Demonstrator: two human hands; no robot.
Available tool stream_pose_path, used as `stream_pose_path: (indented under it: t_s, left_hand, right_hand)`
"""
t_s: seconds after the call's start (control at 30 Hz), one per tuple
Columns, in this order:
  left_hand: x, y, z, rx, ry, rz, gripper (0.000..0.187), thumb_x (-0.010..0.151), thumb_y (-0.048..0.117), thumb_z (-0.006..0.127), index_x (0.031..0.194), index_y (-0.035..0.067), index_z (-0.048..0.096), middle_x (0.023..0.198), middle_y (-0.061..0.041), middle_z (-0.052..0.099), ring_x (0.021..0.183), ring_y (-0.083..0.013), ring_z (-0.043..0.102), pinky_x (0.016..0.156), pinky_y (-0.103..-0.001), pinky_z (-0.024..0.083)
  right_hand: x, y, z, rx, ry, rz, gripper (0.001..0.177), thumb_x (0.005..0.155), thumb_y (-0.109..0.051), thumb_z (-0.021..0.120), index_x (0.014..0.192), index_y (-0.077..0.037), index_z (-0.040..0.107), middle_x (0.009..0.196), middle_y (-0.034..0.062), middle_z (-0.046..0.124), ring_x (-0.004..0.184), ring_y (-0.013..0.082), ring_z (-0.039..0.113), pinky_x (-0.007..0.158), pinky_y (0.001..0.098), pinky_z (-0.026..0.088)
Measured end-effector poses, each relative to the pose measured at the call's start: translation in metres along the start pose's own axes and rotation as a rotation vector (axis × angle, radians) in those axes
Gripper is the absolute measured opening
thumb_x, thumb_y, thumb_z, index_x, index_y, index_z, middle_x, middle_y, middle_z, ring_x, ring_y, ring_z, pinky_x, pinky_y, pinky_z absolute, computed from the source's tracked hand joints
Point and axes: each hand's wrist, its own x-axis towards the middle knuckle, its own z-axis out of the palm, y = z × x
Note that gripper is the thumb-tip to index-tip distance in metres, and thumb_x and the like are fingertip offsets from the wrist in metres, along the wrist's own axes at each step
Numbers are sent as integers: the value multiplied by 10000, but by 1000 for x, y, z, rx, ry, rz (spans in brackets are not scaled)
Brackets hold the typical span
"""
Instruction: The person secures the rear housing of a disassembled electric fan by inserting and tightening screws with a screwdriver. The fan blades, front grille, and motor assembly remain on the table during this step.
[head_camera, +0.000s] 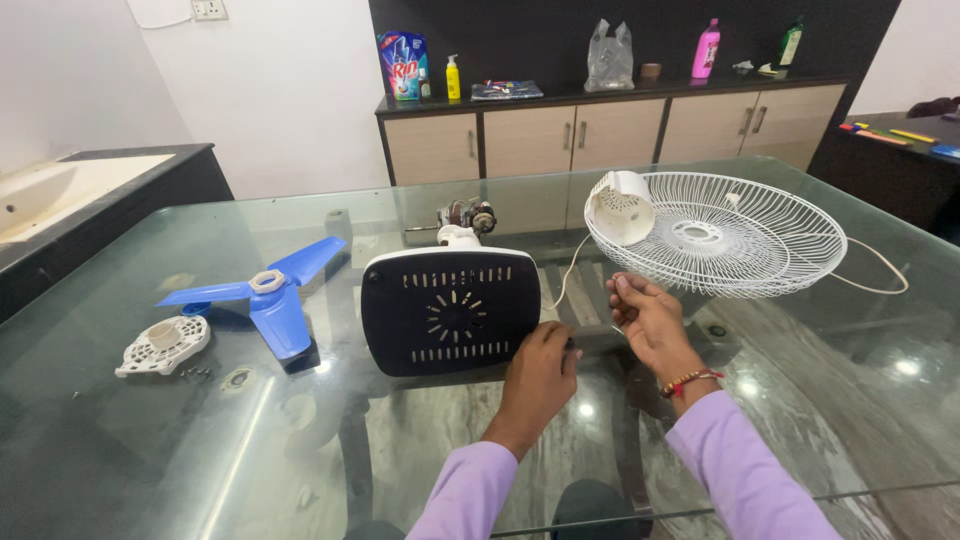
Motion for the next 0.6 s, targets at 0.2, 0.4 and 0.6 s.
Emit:
stream_pose_path:
  t_s: [0.2,0.4,0.6]
  left_hand:
    - [4,-27,31,132,-47,16,375,883,32,669,1246,-15,587,1235,-206,643,1070,-391,663,862,-461,559]
    - [20,-31,44,242,-165,-223,398,917,43,649,1298,23,536,1096,-216,668,965,-397,699,792,-481,578]
    - [20,-16,33,180,-123,-206,367,926,47,645,1280,20,550,1034,-196,702,932,-379,711,761,-481,568]
  right_hand:
    - [1,1,0,-37,38,37,132,969,-135,695,1090,-82,697,1003,-2,728,809,85,636,706,249,514]
    - [-3,2,4,-38,54,45,166,950,-110,700,1109,-64,711,1002,20,738,801,89,637,706,254,515]
    - [-6,0,7,-55,55,47,184,956,-121,696,1129,-59,698,1020,17,730,809,87,631,714,254,518]
